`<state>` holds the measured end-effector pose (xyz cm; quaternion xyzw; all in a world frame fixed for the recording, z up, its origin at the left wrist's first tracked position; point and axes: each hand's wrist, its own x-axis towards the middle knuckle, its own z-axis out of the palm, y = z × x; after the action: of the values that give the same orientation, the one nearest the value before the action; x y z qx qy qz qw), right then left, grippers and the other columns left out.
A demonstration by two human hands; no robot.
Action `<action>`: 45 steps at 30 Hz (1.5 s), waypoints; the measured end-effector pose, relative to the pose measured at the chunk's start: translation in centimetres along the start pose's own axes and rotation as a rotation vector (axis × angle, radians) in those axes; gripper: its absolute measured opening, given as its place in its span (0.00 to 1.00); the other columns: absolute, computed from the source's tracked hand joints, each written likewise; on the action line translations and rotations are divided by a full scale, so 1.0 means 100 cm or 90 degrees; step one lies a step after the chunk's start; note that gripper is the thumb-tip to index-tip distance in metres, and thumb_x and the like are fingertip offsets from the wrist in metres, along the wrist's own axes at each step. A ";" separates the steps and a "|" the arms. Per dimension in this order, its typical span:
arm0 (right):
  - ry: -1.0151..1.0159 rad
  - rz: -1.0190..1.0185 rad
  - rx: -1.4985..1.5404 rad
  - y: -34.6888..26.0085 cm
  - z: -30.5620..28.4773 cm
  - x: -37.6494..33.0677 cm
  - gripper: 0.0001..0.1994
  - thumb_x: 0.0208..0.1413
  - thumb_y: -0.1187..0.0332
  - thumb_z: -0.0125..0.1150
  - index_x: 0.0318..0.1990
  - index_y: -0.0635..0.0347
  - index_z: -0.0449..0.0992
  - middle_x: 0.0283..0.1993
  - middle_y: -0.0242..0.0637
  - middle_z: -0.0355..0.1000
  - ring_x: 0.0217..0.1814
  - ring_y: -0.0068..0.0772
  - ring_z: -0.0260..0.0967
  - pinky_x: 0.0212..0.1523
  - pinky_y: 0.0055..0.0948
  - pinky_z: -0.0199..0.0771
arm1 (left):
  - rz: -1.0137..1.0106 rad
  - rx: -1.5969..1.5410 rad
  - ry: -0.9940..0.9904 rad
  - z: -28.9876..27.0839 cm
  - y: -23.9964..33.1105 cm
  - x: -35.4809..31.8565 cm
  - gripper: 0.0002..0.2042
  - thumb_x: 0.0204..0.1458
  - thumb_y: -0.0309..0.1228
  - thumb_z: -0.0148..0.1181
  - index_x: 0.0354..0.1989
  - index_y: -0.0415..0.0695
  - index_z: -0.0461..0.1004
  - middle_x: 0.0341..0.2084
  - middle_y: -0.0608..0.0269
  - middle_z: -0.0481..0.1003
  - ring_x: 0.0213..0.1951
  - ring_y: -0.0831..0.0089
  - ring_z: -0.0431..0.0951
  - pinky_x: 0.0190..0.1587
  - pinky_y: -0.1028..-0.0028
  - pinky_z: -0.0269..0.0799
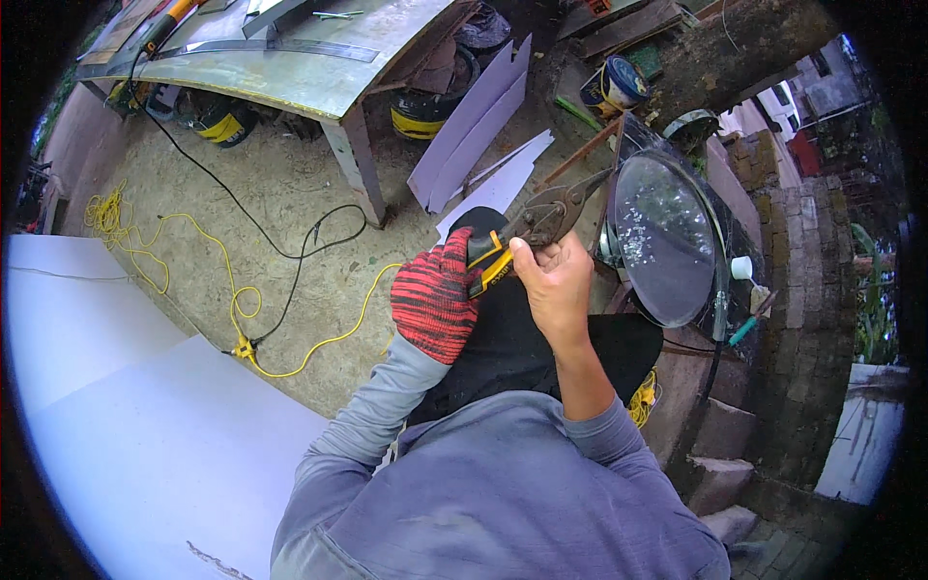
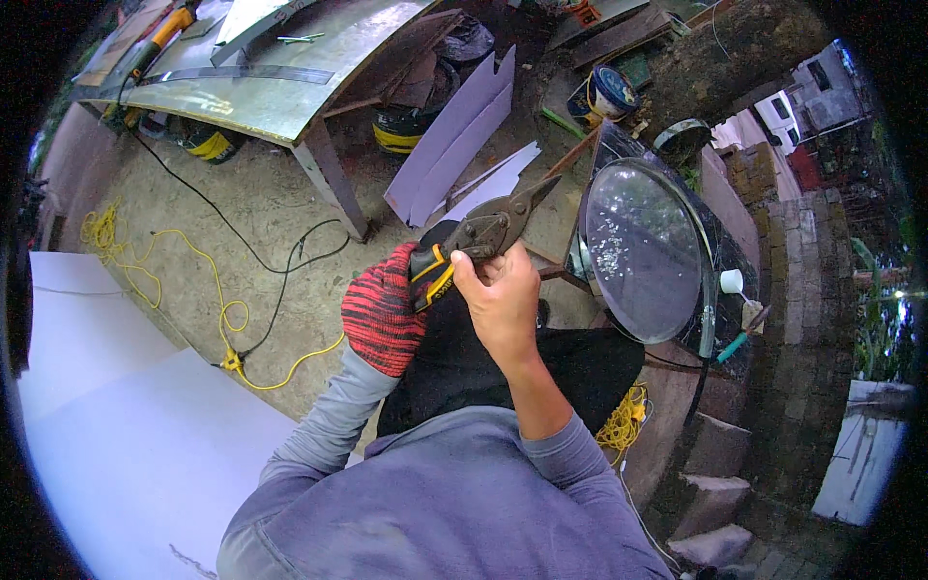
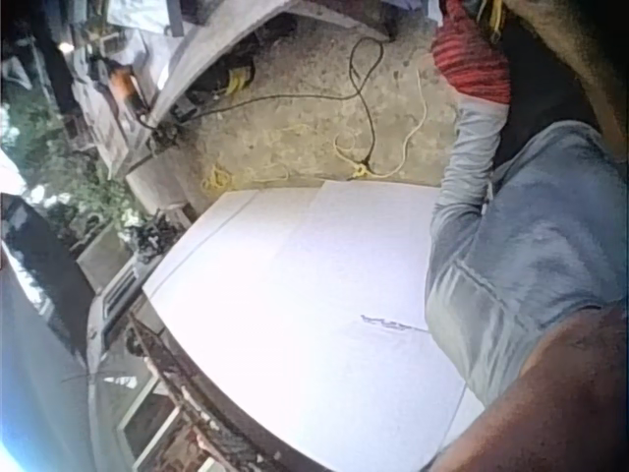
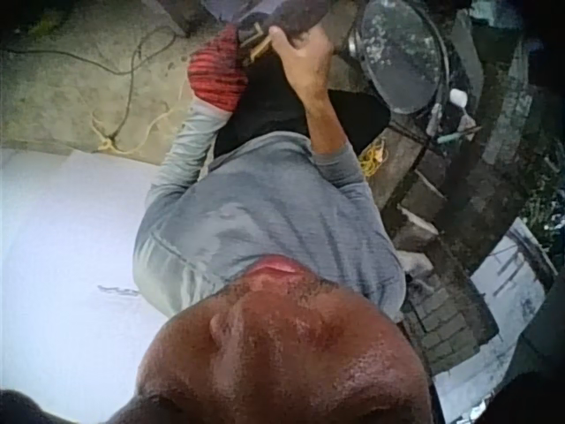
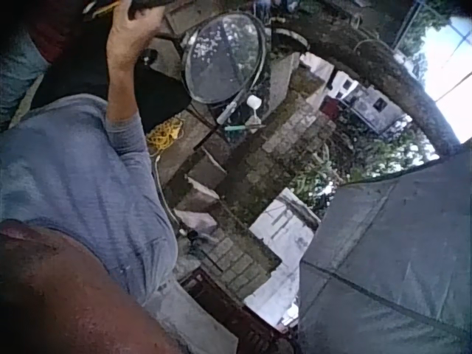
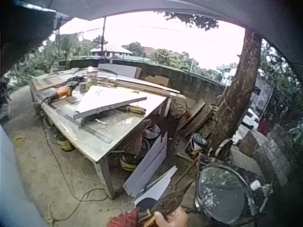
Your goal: The recorder trims excess vinyl film from a circular glass sign and uses a squeegee to smooth it down.
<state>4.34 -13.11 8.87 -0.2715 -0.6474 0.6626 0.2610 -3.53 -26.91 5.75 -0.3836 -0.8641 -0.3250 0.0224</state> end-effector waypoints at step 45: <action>-0.797 -0.275 -0.358 0.023 0.047 -0.128 0.18 0.58 0.64 0.57 0.52 0.62 0.67 0.43 0.46 0.66 0.48 0.48 0.72 0.48 0.47 0.72 | -0.367 0.378 0.181 -0.247 -0.444 0.333 0.54 0.44 0.76 0.55 0.69 0.40 0.65 0.63 0.40 0.69 0.67 0.47 0.68 0.68 0.58 0.61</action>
<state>10.30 -25.48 6.91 0.2369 -0.8608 0.4358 -0.1138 -62.29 -41.53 10.62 -0.0548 -0.9801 -0.1050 0.1591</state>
